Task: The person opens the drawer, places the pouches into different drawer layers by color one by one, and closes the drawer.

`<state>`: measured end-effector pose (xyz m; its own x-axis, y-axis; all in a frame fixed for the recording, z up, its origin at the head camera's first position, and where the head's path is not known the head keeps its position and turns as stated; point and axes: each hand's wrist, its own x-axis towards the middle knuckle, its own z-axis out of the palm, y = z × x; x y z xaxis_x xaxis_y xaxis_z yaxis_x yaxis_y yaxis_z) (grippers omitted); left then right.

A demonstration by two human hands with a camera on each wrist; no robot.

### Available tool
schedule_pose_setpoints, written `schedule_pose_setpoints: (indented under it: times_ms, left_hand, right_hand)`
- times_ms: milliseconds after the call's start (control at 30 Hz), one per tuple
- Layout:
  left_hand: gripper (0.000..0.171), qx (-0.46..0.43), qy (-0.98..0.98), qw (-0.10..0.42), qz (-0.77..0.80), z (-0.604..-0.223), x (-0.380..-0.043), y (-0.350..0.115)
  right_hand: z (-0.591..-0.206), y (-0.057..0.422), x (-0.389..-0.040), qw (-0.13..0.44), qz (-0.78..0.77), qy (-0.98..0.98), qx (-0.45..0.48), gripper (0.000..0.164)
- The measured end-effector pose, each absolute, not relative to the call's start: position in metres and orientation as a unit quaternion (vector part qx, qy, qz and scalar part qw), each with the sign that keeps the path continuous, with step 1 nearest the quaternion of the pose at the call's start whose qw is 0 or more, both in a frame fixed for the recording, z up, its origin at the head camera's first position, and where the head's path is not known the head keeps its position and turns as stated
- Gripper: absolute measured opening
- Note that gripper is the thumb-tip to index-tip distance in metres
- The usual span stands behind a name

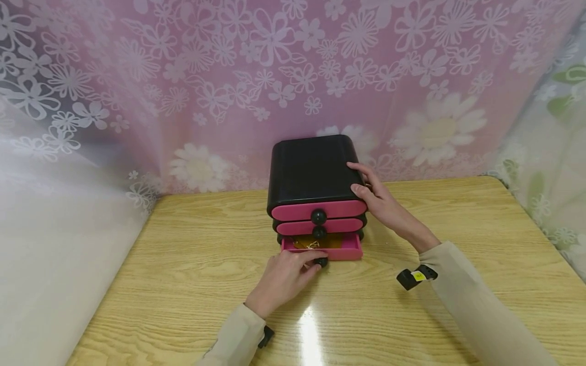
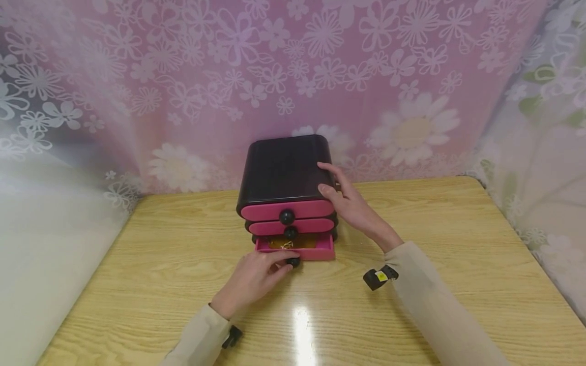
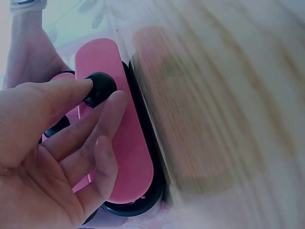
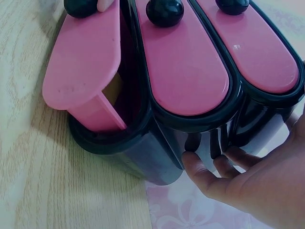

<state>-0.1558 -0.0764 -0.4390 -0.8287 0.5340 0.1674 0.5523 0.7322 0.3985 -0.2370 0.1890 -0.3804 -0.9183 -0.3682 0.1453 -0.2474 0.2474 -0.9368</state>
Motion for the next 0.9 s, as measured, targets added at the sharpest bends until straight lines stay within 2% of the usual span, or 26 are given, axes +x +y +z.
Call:
schedule_pose_setpoints:
  times_ms: [500, 900]
  left_hand:
    - [0.027, -0.285, -0.931, 0.041, -0.224, -0.443, -0.166, -0.072]
    - [0.028, -0.279, -0.926, 0.010, -0.252, -0.443, -0.172, -0.075]
  right_hand:
    - [-0.382, 0.191, -0.237, 0.052, -0.586, 0.782, -0.204, 0.056]
    - [-0.381, 0.190, -0.236, 0.055, -0.580, 0.788, -0.200, 0.057]
